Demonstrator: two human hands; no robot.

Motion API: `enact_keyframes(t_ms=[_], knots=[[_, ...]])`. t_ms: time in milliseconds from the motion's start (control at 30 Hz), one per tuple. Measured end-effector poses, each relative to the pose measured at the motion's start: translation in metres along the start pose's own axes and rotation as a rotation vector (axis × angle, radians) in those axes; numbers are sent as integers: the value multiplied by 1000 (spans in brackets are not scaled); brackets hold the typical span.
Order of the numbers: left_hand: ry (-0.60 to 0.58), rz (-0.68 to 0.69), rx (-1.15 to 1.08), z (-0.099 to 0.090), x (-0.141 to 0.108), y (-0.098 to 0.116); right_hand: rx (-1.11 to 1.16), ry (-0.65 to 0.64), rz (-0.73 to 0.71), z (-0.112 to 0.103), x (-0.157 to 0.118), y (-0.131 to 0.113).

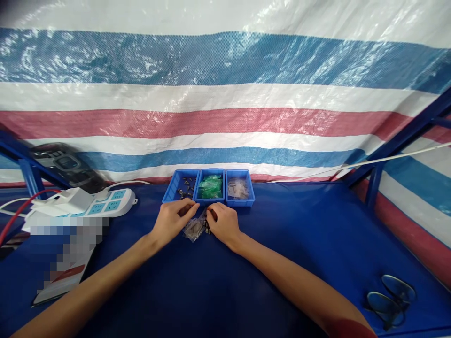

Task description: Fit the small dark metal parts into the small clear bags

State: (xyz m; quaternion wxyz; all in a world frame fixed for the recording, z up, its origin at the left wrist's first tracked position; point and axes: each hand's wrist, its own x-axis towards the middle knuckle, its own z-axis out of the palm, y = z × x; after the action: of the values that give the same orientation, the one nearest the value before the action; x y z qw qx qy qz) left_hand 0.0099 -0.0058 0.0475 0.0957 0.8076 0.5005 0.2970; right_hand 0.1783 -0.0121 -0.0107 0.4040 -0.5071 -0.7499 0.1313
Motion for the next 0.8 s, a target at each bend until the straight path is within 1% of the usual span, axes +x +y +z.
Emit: enact_keyframes(t_ms=[33, 100, 167, 200, 267, 367, 467, 533, 633, 800], knots=[[47, -15, -33, 8, -6, -2, 5, 12, 12, -1, 1, 0], [90, -34, -87, 19, -17, -7, 6, 5, 35, -5, 4, -1], [80, -42, -125, 26, -23, -11, -13, -52, 64, -12, 10, -2], [71, -49, -139, 28, -25, -12, -31, -103, 82, -16, 14, -3], [54, -68, -161, 30, -26, -14, -109, -246, 86, -26, 21, -5], [49, -87, -182, 31, -25, -16, -301, -425, 74, -42, 29, -8], [42, -82, -200, 31, -24, -17, -491, -567, 51, -53, 30, -9], [35, -77, -209, 31, -24, -17, -560, -644, 29, -55, 29, -8], [27, -72, -219, 31, -24, -17, -556, -708, 7, -54, 28, -4], [22, -69, -214, 30, -24, -17, -491, -743, -25, -56, 31, 1]])
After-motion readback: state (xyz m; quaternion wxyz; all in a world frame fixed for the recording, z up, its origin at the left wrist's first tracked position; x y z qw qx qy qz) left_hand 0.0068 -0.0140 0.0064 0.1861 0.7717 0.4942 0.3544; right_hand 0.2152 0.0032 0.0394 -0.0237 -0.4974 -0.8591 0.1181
